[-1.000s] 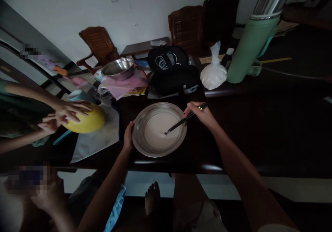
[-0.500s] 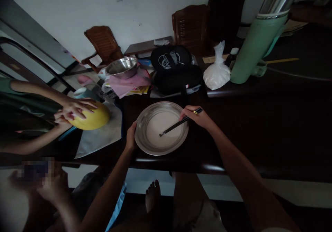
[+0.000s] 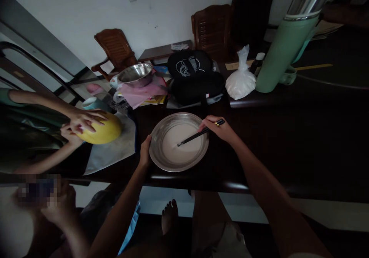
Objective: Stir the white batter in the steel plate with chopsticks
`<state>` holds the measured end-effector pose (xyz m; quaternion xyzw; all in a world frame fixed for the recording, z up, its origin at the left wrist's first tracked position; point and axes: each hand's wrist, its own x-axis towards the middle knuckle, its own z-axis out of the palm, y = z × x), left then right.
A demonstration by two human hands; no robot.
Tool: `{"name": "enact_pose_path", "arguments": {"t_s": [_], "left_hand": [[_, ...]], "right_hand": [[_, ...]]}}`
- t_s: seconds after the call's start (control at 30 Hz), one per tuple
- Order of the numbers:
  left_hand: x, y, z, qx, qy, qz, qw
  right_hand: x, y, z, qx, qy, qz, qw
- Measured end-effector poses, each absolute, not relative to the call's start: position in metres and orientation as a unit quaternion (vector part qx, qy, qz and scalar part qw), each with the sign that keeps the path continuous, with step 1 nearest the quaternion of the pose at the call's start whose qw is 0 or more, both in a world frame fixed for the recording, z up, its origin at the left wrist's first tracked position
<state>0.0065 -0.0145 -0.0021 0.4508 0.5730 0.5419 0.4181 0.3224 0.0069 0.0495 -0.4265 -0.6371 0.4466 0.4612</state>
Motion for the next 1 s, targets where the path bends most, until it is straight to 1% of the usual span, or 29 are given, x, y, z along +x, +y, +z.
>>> {"name": "enact_pose_path", "arguments": {"t_s": [0.17,0.27,0.33,0.43,0.53,0.6,0.67,0.73,0.83,0.93,1.0], "left_hand": [[0.0074,-0.0152,0.0016,0.466,0.564,0.541,0.414],[0.0071,-0.0147,0.0016,0.474,0.561,0.541,0.41],[0.0072,-0.0145,0.001,0.469,0.559,0.546,0.412],[0.0081,-0.0148,0.0006,0.453,0.554,0.552,0.429],[0.0094,-0.0155,0.0017,0.452,0.556,0.554,0.424],[0.0102,-0.0158,0.003,0.452,0.557,0.555,0.422],[0.0108,-0.016,0.0045,0.455,0.554,0.554,0.423],[0.0111,-0.016,0.0059,0.46,0.549,0.555,0.423],[0.0116,-0.0161,0.0075,0.47,0.545,0.554,0.418],[0.0115,-0.0162,0.0079,0.471,0.551,0.553,0.411],[0.0109,-0.016,0.0072,0.471,0.558,0.55,0.407]], "right_hand": [[0.3276,0.0099,0.0478,-0.441,-0.586,0.444,0.514],[0.3239,0.0083,0.0473,-0.418,-0.605,0.471,0.487],[0.3218,0.0077,0.0477,-0.413,-0.628,0.468,0.465],[0.3247,0.0093,0.0482,-0.43,-0.628,0.432,0.483],[0.3293,0.0111,0.0476,-0.436,-0.595,0.437,0.515],[0.3286,0.0105,0.0471,-0.422,-0.594,0.46,0.508],[0.3254,0.0091,0.0471,-0.407,-0.615,0.477,0.478],[0.3229,0.0084,0.0475,-0.405,-0.635,0.471,0.459],[0.3244,0.0099,0.0479,-0.429,-0.62,0.446,0.481],[0.327,0.0112,0.0472,-0.439,-0.589,0.446,0.511],[0.3254,0.0101,0.0468,-0.428,-0.595,0.461,0.501]]}}
